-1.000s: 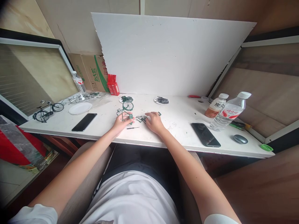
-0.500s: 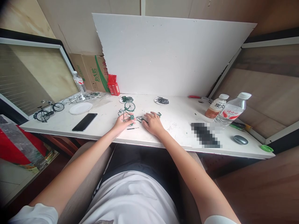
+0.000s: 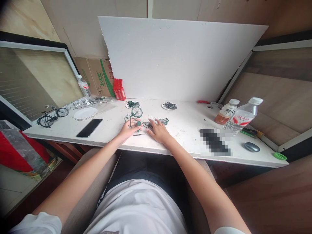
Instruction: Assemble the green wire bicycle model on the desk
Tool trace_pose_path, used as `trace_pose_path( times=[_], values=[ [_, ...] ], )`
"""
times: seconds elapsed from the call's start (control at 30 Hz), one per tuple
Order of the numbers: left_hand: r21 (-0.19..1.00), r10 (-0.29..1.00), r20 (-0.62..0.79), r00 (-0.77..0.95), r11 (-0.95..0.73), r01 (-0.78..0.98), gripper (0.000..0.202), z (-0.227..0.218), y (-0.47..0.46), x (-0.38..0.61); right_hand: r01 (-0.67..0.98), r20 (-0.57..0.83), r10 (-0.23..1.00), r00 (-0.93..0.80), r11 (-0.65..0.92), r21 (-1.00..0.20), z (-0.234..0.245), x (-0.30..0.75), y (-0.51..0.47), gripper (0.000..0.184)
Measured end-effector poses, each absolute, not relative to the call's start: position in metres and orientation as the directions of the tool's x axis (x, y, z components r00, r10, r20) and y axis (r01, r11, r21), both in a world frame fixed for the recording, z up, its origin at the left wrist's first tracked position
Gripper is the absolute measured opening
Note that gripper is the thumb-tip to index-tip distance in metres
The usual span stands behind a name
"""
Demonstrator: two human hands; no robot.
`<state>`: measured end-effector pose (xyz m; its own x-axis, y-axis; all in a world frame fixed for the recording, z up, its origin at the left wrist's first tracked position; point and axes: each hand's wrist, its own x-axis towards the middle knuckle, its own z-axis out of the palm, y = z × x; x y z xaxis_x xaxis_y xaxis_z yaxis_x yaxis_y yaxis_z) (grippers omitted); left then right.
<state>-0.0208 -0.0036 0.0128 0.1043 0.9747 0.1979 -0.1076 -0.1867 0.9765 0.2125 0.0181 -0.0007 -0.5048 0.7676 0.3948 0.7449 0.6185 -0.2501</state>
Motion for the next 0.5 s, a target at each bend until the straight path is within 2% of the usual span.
trace_pose_path(
  times=[0.3, 0.5],
  values=[
    [0.976, 0.974, 0.198, 0.109, -0.187, -0.110, 0.043, 0.0124, -0.0031, -0.0205, 0.774, 0.435, 0.766, -0.473, 0.597, -0.210, 0.0035, 0.2093, 0.0167, 0.062],
    [0.976, 0.974, 0.196, 0.117, -0.182, -0.117, 0.043, 0.0111, -0.0024, -0.0204, 0.850, 0.460, 0.804, -0.376, 0.497, -0.176, 0.0064, 0.2090, 0.0186, 0.052]
  ],
)
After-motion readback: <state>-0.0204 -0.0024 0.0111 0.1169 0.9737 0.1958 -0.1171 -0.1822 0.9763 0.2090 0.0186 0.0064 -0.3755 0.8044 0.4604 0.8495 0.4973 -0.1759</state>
